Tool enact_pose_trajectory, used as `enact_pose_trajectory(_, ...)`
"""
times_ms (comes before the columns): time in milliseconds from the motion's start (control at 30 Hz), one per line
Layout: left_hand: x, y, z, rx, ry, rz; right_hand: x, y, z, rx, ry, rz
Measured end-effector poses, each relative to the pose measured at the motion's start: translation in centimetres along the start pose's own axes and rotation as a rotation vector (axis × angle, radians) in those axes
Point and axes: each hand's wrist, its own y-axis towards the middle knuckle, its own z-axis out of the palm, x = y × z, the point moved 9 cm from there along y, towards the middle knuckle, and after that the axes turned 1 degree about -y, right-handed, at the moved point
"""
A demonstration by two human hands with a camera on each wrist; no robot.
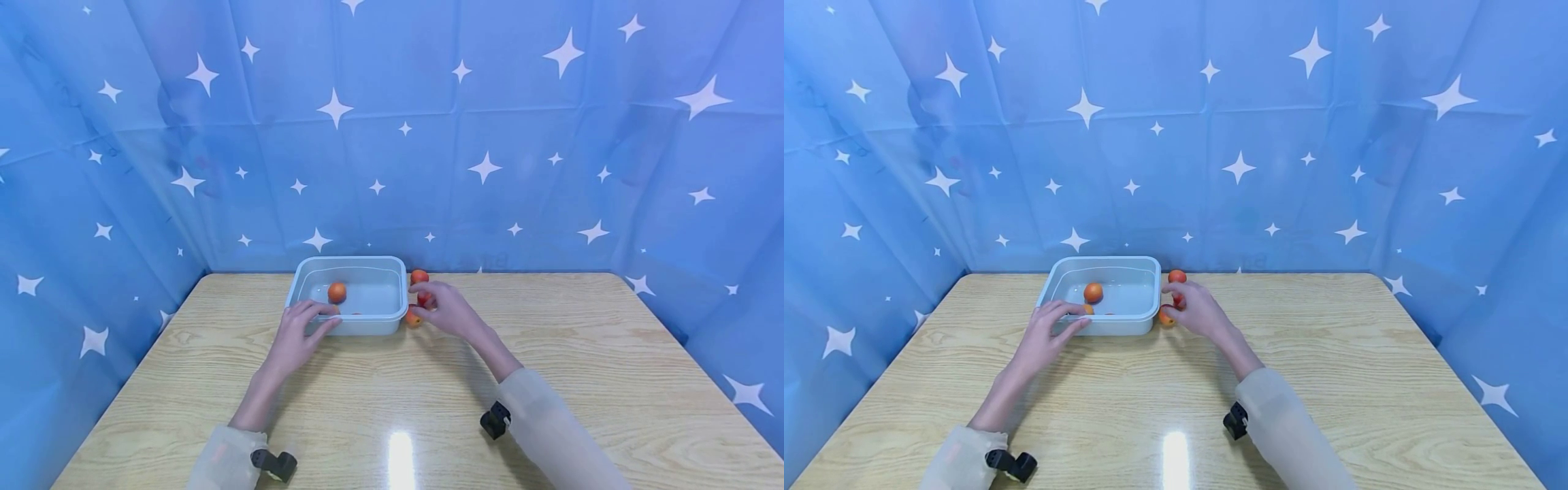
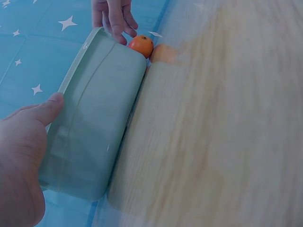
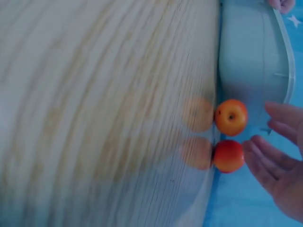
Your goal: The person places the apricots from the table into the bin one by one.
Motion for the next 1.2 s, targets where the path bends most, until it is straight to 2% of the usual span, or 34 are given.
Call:
enact_pose_trajectory(300, 0.1, 0.0, 0.2, 0.019, 0.000, -0.027, -0.6, 0.0, 0.8, 0.070, -0.059, -0.008)
enact_pose_trajectory(633, 0.1, -0.1, 0.0, -0.005, -0.003, 0.006, -0.3, 0.1, 1.5, 0.115, -0.073, -0.070)
enact_pose_trajectory(833, 0.1, -0.1, 0.1, 0.001, -0.001, -0.003, -0.6, 0.0, 1.8, 0.133, -0.106, -0.057)
enact_pose_trajectory(1200, 0.1, -0.1, 0.0, -0.004, -0.001, 0.007, -1.1, -0.1, 2.2, 0.164, -0.096, 0.028)
